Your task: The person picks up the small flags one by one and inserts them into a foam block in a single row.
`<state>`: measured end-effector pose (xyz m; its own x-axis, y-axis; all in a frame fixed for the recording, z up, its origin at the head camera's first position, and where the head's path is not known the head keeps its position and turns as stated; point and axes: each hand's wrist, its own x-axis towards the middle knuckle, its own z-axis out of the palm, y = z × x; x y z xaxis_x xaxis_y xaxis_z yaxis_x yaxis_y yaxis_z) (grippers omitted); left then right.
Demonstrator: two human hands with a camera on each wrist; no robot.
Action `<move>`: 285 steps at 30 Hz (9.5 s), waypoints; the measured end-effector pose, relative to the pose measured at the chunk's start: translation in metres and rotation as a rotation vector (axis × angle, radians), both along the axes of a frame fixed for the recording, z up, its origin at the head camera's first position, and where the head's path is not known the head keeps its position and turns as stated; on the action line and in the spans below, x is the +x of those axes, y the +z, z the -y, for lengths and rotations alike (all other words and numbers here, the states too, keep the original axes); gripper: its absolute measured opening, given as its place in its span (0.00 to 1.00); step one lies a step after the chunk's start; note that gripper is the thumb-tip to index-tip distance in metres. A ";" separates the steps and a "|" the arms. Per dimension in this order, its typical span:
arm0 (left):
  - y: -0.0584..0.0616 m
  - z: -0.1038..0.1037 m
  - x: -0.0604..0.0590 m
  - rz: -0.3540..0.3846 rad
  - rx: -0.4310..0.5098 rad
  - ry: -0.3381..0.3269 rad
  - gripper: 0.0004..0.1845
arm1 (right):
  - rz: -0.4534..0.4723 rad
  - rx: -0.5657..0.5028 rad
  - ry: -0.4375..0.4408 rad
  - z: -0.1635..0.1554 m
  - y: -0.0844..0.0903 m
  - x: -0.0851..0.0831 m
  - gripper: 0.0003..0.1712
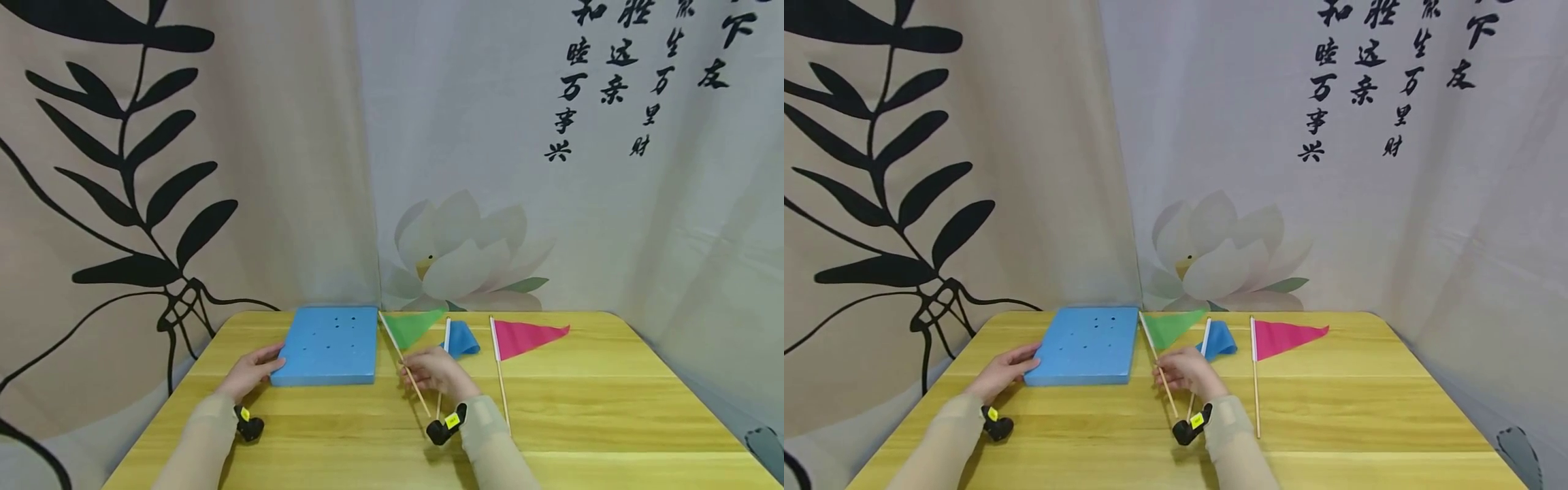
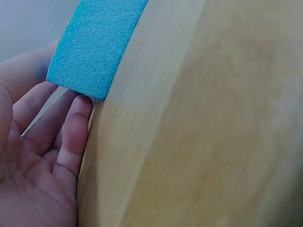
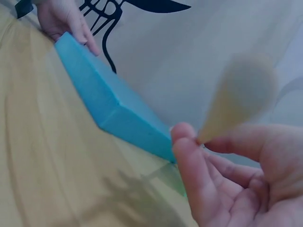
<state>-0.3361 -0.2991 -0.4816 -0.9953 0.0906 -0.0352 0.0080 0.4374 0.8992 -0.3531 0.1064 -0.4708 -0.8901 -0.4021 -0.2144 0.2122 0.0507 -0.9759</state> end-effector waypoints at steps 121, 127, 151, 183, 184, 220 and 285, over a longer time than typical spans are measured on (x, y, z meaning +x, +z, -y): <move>-0.002 -0.006 0.011 -0.003 0.065 0.035 0.32 | -0.405 -0.284 -0.351 0.187 0.046 -0.035 0.10; -0.004 -0.005 0.008 -0.001 0.068 0.047 0.32 | -0.425 -0.274 -0.339 0.190 0.046 -0.038 0.09; -0.006 -0.006 0.003 0.032 0.081 0.068 0.32 | -0.396 -0.159 -0.227 0.198 0.037 -0.031 0.10; -0.004 0.000 0.007 -0.003 0.043 -0.023 0.34 | -0.372 -0.126 -0.211 0.059 0.040 -0.012 0.15; -0.003 0.000 0.007 -0.002 0.038 -0.030 0.35 | -0.366 -0.103 -0.238 0.050 0.039 -0.010 0.14; -0.001 -0.001 0.009 -0.003 0.004 -0.043 0.35 | -0.295 0.601 -0.219 -0.057 -0.006 0.025 0.22; -0.003 -0.003 0.006 0.064 -0.008 -0.011 0.37 | 0.044 -0.072 -0.079 -0.076 -0.013 0.015 0.20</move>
